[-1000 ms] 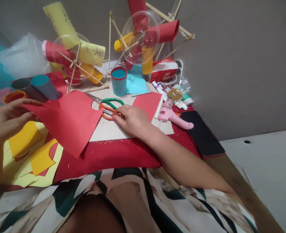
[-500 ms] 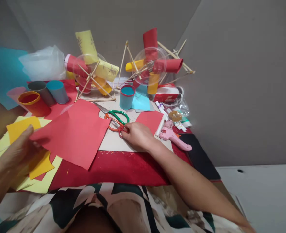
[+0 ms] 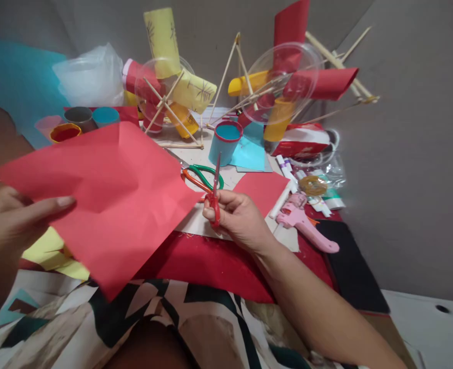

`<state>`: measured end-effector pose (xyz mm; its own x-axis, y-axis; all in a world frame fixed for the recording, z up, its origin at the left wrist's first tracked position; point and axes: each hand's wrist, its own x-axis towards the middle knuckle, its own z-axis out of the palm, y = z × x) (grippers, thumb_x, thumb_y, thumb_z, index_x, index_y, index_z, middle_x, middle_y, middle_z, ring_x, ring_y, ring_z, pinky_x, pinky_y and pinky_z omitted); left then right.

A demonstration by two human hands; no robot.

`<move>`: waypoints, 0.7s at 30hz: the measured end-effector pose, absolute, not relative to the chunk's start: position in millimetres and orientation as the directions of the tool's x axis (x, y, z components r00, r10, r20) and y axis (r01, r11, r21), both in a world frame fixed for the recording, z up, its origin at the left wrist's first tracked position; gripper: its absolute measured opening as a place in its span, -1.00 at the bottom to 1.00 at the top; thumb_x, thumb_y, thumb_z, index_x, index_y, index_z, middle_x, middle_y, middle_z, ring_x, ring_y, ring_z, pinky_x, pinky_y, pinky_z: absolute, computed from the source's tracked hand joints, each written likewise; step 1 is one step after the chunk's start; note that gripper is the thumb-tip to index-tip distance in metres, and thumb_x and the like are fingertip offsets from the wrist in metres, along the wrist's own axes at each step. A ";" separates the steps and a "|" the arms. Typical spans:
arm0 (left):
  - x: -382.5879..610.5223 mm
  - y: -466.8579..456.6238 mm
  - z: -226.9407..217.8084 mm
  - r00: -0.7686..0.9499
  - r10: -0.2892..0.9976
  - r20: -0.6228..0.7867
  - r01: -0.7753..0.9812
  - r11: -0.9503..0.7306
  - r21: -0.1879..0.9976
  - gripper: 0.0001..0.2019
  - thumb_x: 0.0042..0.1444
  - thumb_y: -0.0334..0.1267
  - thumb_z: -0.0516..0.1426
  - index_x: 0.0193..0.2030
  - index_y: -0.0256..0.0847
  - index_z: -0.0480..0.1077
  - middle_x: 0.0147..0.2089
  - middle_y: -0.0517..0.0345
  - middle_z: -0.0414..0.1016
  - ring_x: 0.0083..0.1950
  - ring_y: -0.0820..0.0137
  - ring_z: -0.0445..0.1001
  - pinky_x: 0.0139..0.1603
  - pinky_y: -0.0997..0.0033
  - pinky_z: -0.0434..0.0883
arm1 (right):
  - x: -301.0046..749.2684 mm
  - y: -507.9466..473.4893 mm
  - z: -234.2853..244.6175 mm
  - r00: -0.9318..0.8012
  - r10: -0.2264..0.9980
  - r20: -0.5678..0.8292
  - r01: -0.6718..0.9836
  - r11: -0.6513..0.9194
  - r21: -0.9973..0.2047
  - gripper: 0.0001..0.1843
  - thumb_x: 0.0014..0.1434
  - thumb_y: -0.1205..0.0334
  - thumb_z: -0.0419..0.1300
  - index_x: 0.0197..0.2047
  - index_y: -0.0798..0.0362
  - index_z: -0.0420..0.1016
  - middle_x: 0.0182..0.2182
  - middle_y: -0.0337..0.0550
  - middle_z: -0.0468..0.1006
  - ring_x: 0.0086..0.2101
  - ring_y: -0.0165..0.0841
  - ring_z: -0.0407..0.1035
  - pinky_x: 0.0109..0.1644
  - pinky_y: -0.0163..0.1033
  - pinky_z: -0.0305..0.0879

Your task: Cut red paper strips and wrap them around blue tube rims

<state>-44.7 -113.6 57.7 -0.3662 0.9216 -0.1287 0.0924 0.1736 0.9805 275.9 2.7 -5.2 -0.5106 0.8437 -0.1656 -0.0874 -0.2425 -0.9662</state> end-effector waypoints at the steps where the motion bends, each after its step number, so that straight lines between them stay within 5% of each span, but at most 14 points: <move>1: -42.8 -114.3 65.3 -0.381 0.921 -0.083 0.114 0.136 0.984 -0.75 -0.09 -0.20 0.43 -0.22 -0.04 0.62 -0.17 0.23 0.70 -0.11 0.09 0.65 -0.16 0.23 0.67 | 276.6 3.7 -6.3 -0.500 0.855 -0.137 -0.123 -0.226 -0.966 -0.47 -0.19 -0.13 0.55 -0.47 0.09 0.44 -0.71 -0.38 0.26 -0.72 -0.59 0.06 -0.66 -0.43 -0.09; 5: -33.0 -96.9 78.1 -0.420 0.906 0.057 0.222 0.042 0.974 -0.74 -0.08 -0.24 0.42 -0.19 0.04 0.64 -0.10 0.35 0.70 0.01 0.07 0.64 -0.04 0.19 0.66 | 280.2 5.7 -4.8 -0.434 0.901 0.012 -0.263 -0.114 -0.958 -0.47 -0.17 -0.17 0.54 -0.51 0.09 0.44 -0.73 -0.39 0.25 -0.75 -0.60 0.01 -0.67 -0.42 -0.08; 8: -26.0 -62.8 67.8 -0.364 0.926 0.098 0.219 -0.018 0.976 -0.77 -0.07 -0.28 0.39 -0.20 -0.06 0.63 -0.13 0.24 0.70 -0.06 0.18 0.66 -0.06 0.29 0.63 | 284.0 3.5 -5.5 -0.419 0.908 0.033 -0.275 -0.092 -0.957 -0.46 -0.18 -0.19 0.54 -0.50 0.08 0.46 -0.71 -0.37 0.29 -0.74 -0.58 0.04 -0.66 -0.39 -0.03; 14: -19.3 -9.0 26.3 -0.226 0.971 -0.075 0.002 0.078 0.997 -0.72 -0.11 -0.35 0.34 -0.18 -0.29 0.56 -0.25 0.06 0.69 -0.27 0.28 0.65 -0.22 0.37 0.58 | 286.5 -1.7 -19.0 -0.622 0.776 -0.107 -0.129 -0.237 -0.963 -0.52 -0.01 -0.17 0.46 -0.40 0.07 0.46 -0.65 -0.34 0.33 -0.67 -0.55 0.12 -0.60 -0.40 -0.02; 21: -24.0 -6.4 -2.7 -0.334 0.894 -0.299 -0.220 0.235 0.947 -0.86 -0.04 -0.35 0.32 -0.30 -0.27 0.51 -0.33 0.08 0.63 -0.30 0.33 0.64 -0.18 0.35 0.60 | 276.0 -6.3 -21.4 -0.727 0.650 -0.219 0.018 -0.301 -0.953 -0.49 0.04 -0.19 0.42 -0.40 0.10 0.42 -0.61 -0.36 0.29 -0.63 -0.58 0.07 -0.58 -0.41 -0.04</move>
